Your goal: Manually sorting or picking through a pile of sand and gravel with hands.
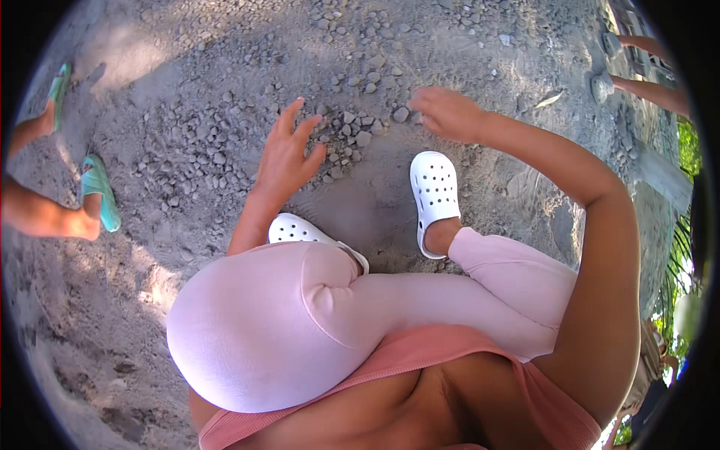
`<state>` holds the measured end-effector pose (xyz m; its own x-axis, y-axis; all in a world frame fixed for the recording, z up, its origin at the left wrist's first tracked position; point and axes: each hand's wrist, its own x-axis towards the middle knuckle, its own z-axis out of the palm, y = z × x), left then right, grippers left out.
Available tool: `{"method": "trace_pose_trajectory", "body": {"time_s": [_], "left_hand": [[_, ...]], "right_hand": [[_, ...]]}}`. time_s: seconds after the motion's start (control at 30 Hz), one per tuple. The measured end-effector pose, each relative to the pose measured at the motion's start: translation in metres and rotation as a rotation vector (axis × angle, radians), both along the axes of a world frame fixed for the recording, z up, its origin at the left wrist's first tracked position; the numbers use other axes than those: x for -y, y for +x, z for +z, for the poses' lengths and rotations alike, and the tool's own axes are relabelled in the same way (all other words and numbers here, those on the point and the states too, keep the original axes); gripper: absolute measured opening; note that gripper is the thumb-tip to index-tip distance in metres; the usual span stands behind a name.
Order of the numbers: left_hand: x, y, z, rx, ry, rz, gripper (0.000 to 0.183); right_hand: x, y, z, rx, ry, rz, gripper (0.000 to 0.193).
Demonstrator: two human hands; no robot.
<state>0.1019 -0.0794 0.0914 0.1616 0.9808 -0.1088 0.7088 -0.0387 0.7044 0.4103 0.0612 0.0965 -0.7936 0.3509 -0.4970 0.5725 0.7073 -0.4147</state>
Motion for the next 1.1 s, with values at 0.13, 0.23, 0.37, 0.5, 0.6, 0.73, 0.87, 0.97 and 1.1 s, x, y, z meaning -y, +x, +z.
{"method": "trace_pose_trajectory", "body": {"time_s": [0.13, 0.23, 0.37, 0.5, 0.6, 0.73, 0.87, 0.97, 1.1], "left_hand": [[0.013, -0.023, -0.007, -0.119, 0.044, 0.109, 0.04], [0.022, -0.029, -0.009, -0.135, -0.011, 0.172, 0.039], [0.033, -0.032, -0.015, -0.126, 0.008, 0.171, 0.04], [0.03, -0.028, -0.019, -0.084, -0.062, 0.141, 0.041], [0.019, -0.019, -0.014, -0.071, -0.045, 0.096, 0.041], [0.005, -0.012, -0.005, -0.008, -0.024, 0.068, 0.041], [0.009, -0.016, -0.004, 0.024, -0.038, 0.082, 0.041], [0.019, -0.029, -0.005, -0.028, -0.03, 0.101, 0.041], [0.028, -0.035, -0.01, -0.068, -0.075, 0.146, 0.043]], "right_hand": [[0.009, -0.016, -0.042, -0.218, 0.461, -0.051, 0.034], [0.042, -0.022, -0.056, -0.286, 0.4, -0.135, 0.033], [0.069, -0.012, -0.062, -0.148, 0.27, -0.094, 0.036], [0.047, -0.013, -0.054, -0.228, 0.37, -0.011, 0.035], [0.036, -0.001, -0.048, -0.194, 0.323, 0.096, 0.035], [0.034, 0.037, -0.045, -0.085, 0.232, 0.132, 0.034], [0.026, 0.087, -0.029, -0.014, 0.15, 0.167, 0.031], [0.015, 0.126, -0.001, 0.187, 0.068, 0.211, 0.024], [-0.031, 0.271, 0.02, 1.253, 0.102, 0.191, 0.029]]}}
